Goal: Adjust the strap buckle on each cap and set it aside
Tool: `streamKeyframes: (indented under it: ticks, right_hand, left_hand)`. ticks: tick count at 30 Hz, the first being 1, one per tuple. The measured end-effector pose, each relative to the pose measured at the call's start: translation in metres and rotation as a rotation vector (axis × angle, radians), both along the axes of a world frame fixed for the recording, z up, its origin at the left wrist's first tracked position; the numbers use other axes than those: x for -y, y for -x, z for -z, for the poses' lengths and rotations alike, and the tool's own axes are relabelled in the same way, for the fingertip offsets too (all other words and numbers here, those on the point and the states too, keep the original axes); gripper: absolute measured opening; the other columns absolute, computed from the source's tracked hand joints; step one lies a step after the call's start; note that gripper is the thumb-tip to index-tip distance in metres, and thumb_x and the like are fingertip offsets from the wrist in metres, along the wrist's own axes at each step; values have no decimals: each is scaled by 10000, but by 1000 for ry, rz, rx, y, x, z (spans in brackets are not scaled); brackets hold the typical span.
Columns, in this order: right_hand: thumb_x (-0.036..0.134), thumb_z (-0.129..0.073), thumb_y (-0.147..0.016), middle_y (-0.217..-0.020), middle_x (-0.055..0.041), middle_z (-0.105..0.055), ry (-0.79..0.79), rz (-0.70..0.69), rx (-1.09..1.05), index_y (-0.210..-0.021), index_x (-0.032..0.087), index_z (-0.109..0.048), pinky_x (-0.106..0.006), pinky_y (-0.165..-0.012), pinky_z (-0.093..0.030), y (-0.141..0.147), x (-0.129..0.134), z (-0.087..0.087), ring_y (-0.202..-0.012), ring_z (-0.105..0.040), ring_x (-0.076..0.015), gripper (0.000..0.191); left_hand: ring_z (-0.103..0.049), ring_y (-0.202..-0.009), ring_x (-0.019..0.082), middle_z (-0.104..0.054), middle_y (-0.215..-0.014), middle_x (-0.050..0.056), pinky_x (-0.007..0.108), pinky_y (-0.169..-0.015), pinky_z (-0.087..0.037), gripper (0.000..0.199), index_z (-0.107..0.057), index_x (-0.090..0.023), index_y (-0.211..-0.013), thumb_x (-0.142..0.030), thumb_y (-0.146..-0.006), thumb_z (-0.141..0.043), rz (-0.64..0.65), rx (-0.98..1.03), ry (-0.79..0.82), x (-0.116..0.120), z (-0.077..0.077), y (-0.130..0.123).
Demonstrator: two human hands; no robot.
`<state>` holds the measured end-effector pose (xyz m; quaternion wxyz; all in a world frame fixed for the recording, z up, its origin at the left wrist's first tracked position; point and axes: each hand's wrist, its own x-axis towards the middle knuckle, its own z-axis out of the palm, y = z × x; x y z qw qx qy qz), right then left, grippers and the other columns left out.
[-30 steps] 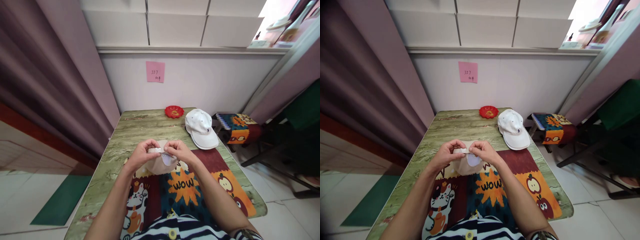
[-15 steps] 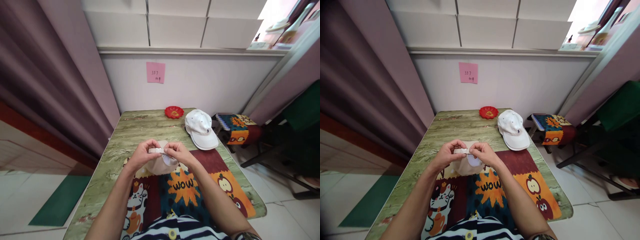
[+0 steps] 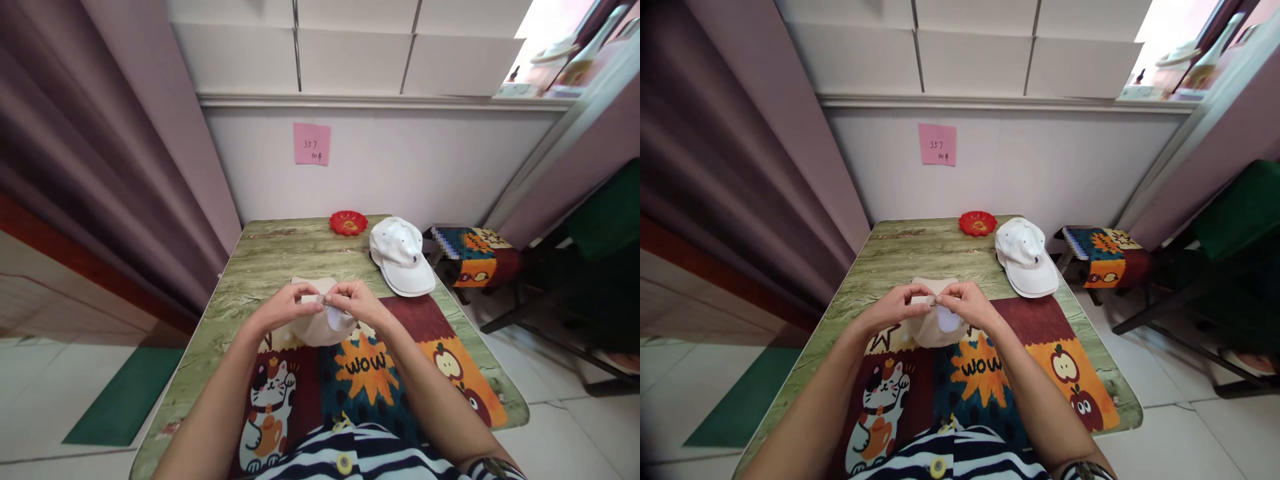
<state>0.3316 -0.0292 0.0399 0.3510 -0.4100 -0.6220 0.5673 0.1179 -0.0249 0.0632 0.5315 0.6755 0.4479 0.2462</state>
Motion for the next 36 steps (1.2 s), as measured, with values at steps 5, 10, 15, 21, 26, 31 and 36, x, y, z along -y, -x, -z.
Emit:
streamKeyframes:
  ticks: [5, 10, 15, 21, 26, 31, 36]
  right_hand:
    - [450, -700, -781, -560, 23, -544, -12, 6, 35, -759, 130, -707, -207, -466, -282, -1, 2, 1, -495, -410, -79, 321]
    - [458, -694, -790, -556, 23, -545, -28, 21, 55, -764, 136, -698, -205, -469, -289, -2, 4, 0, -500, -415, -84, 323]
    - [488, -681, -808, -592, 17, -549, -66, 0, 52, -751, 141, -682, -211, -485, -295, -4, 8, 0, -526, -418, -89, 352]
    - [512, -634, -850, -577, 25, -522, -113, -31, 110, -683, 156, -636, -221, -479, -265, -3, 15, -3, -500, -380, -81, 394]
    - [473, -703, -792, -618, 14, -588, -92, 13, 142, -741, 154, -680, -218, -514, -309, 1, 20, -8, -533, -447, -92, 323]
    - [462, -687, -793, -602, 20, -584, -103, 23, 78, -726, 150, -663, -222, -531, -319, 3, 20, 0, -536, -456, -94, 320]
    - [467, -654, -818, -577, 24, -550, -183, 49, 67, -631, 160, -604, -225, -549, -328, 5, 19, 9, -548, -447, -95, 363]
  left_hand:
    - [-437, -602, 110, -535, -644, -19, 223, -552, -314, 400, -673, -139, -770, -538, -800, -670, 27, 31, 68, 0, -6, 4]
    - [-468, -632, 119, -579, -690, -1, 223, -574, -338, 368, -702, -138, -840, -504, -801, -685, 49, 30, 46, 3, -4, 2]
    - [-521, -678, 141, -633, -749, 21, 239, -621, -384, 342, -727, -146, -880, -476, -796, -696, 75, 63, 36, 5, -4, 3]
    - [-526, -683, 142, -636, -750, 18, 243, -629, -393, 313, -725, -150, -867, -455, -808, -686, 96, 63, 4, 6, -4, 3]
    - [-492, -660, 131, -600, -720, 3, 237, -607, -363, 315, -708, -146, -853, -457, -821, -667, 102, 56, -30, 8, -1, 0]
    - [-423, -611, 112, -516, -658, -23, 229, -574, -318, 333, -660, -144, -769, -476, -798, -677, 74, 78, -74, 10, 3, -4]
    - [-412, -593, 110, -511, -643, -18, 229, -549, -306, 371, -650, -148, -758, -515, -805, -660, 69, 60, -43, 14, -1, -7]
